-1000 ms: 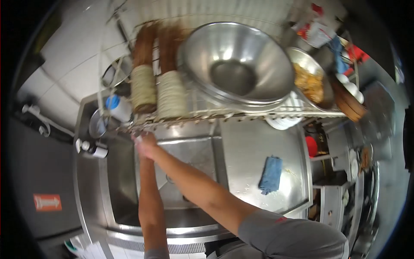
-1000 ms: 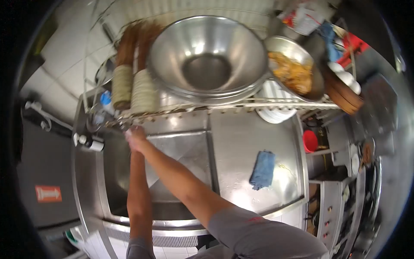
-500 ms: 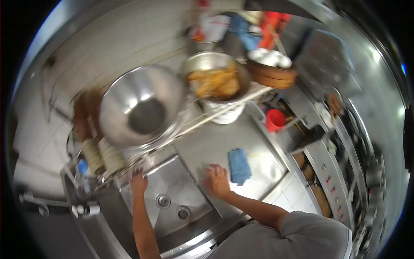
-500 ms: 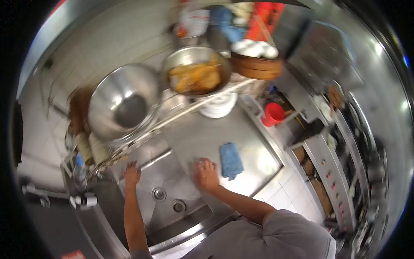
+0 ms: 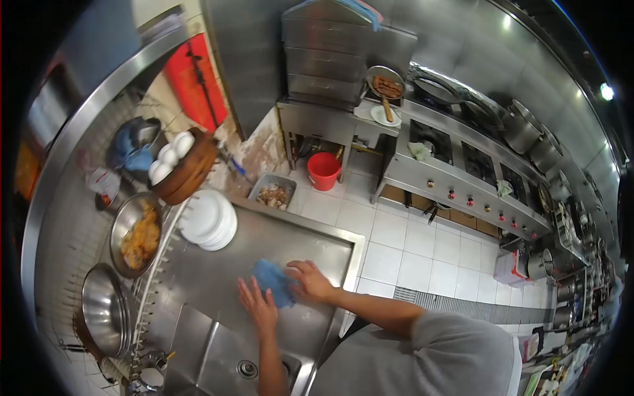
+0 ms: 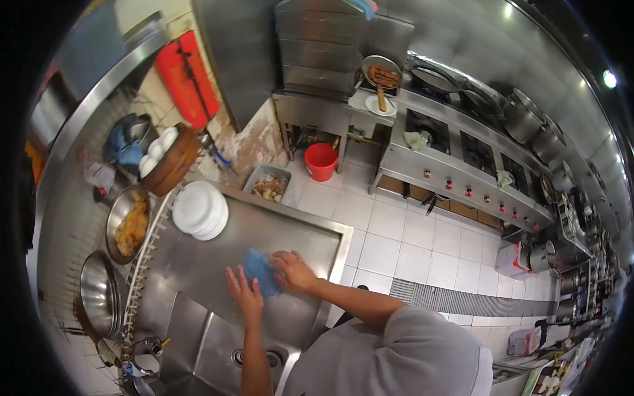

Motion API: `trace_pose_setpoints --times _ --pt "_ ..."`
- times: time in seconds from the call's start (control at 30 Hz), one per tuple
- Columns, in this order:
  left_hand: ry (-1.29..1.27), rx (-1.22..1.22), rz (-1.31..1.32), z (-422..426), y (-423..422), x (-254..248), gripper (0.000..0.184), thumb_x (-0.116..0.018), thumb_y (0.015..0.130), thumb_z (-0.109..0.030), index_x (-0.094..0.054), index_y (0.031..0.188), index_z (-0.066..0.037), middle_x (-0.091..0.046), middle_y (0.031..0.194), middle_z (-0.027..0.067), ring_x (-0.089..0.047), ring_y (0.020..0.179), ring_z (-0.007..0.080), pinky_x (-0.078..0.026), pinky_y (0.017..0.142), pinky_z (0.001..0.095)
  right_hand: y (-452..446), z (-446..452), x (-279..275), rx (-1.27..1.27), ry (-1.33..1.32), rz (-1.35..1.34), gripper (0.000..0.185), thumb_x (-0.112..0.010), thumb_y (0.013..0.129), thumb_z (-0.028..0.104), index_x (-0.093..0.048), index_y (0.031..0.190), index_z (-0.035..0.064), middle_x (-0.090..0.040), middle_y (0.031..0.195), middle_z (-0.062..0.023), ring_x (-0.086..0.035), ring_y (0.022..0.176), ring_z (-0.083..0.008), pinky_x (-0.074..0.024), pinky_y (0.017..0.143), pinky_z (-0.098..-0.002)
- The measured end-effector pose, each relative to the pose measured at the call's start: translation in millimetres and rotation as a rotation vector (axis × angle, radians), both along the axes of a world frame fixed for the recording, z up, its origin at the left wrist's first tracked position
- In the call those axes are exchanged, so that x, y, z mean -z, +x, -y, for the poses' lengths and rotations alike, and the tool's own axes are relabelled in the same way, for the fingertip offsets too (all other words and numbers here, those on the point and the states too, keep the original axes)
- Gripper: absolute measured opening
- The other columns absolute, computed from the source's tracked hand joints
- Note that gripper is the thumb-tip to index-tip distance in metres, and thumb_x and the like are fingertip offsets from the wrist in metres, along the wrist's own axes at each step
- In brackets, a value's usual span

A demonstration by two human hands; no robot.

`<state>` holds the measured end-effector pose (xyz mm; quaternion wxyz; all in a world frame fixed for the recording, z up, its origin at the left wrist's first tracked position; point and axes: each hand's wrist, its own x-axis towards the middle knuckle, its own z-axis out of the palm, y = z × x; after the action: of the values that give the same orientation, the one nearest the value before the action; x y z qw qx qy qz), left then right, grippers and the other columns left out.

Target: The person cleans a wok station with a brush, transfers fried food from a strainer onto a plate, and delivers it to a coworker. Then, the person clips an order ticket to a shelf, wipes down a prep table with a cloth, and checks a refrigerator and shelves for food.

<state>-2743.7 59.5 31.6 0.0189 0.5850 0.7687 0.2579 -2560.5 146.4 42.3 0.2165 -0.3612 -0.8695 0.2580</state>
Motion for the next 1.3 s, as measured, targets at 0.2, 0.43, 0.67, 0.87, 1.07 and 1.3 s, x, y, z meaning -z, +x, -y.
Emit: trace_pose_setpoints --times 0.2,0.43,0.67,0.87,1.07,1.3 --pt "-0.355 -0.112 -0.220 -25 46 58 0.060 -0.041 0.094 -0.041 -0.026 0.145 -0.013 -0.015 0.152 0.0158 -0.015 0.140 0.0343 -0.017 0.105 0.0632 219 -20 20 0.572 0.155 -0.194 0.025 -0.065 0.074 0.006 -0.059 0.099 0.0085 -0.057 0.088 -0.0134 -0.055 0.082 -0.0309 -0.0453 0.072 -0.0404" --pt "-0.404 0.046 -0.068 -15 9 48 0.057 -0.050 0.090 -0.026 -0.033 0.142 -0.011 -0.029 0.147 0.0171 -0.029 0.135 0.0333 -0.023 0.107 0.0566 500 57 127 1.147 -0.489 0.530 0.056 -0.060 0.064 0.004 -0.055 0.120 0.0091 -0.053 0.123 -0.0195 -0.047 0.116 -0.0384 -0.0451 0.093 -0.0428" --pt "-0.312 -0.307 0.153 -78 39 -39 0.046 -0.053 0.081 -0.007 -0.052 0.127 -0.007 -0.051 0.127 0.0223 -0.047 0.120 0.0364 -0.035 0.102 0.0391 594 29 169 1.138 -0.601 0.340 0.057 -0.064 0.067 0.013 -0.053 0.121 0.0009 -0.054 0.119 -0.0263 -0.055 0.108 -0.0395 -0.0470 0.092 -0.0407" --pt "-0.254 -0.241 -0.069 -188 136 -90 0.058 -0.054 0.069 0.007 -0.053 0.125 -0.007 -0.048 0.131 0.0207 -0.044 0.123 0.0354 -0.032 0.104 0.0381 554 -123 134 0.945 -0.482 0.100 0.047 -0.065 0.073 0.016 -0.056 0.117 0.0013 -0.062 0.110 -0.0205 -0.062 0.099 -0.0318 -0.0505 0.086 -0.0381" --pt "-0.013 0.201 0.210 -317 200 -108 0.057 -0.056 0.072 0.007 -0.051 0.127 -0.008 -0.045 0.135 0.0169 -0.041 0.125 0.0343 -0.030 0.106 0.0401 529 -236 83 0.776 -0.501 0.170 0.046 -0.064 0.076 0.022 -0.057 0.119 0.0070 -0.064 0.104 -0.0196 -0.062 0.097 -0.0345 -0.0496 0.085 -0.0400" --pt "-0.259 0.420 0.870 -482 264 -30 0.038 -0.060 0.084 -0.003 -0.053 0.121 0.001 -0.061 0.110 0.0091 -0.058 0.099 0.0156 -0.047 0.085 0.0275 560 -266 57 0.844 -0.534 0.317 0.041 -0.064 0.077 0.023 -0.058 0.115 0.0063 -0.066 0.098 -0.0158 -0.063 0.091 -0.0328 -0.0506 0.082 -0.0407"
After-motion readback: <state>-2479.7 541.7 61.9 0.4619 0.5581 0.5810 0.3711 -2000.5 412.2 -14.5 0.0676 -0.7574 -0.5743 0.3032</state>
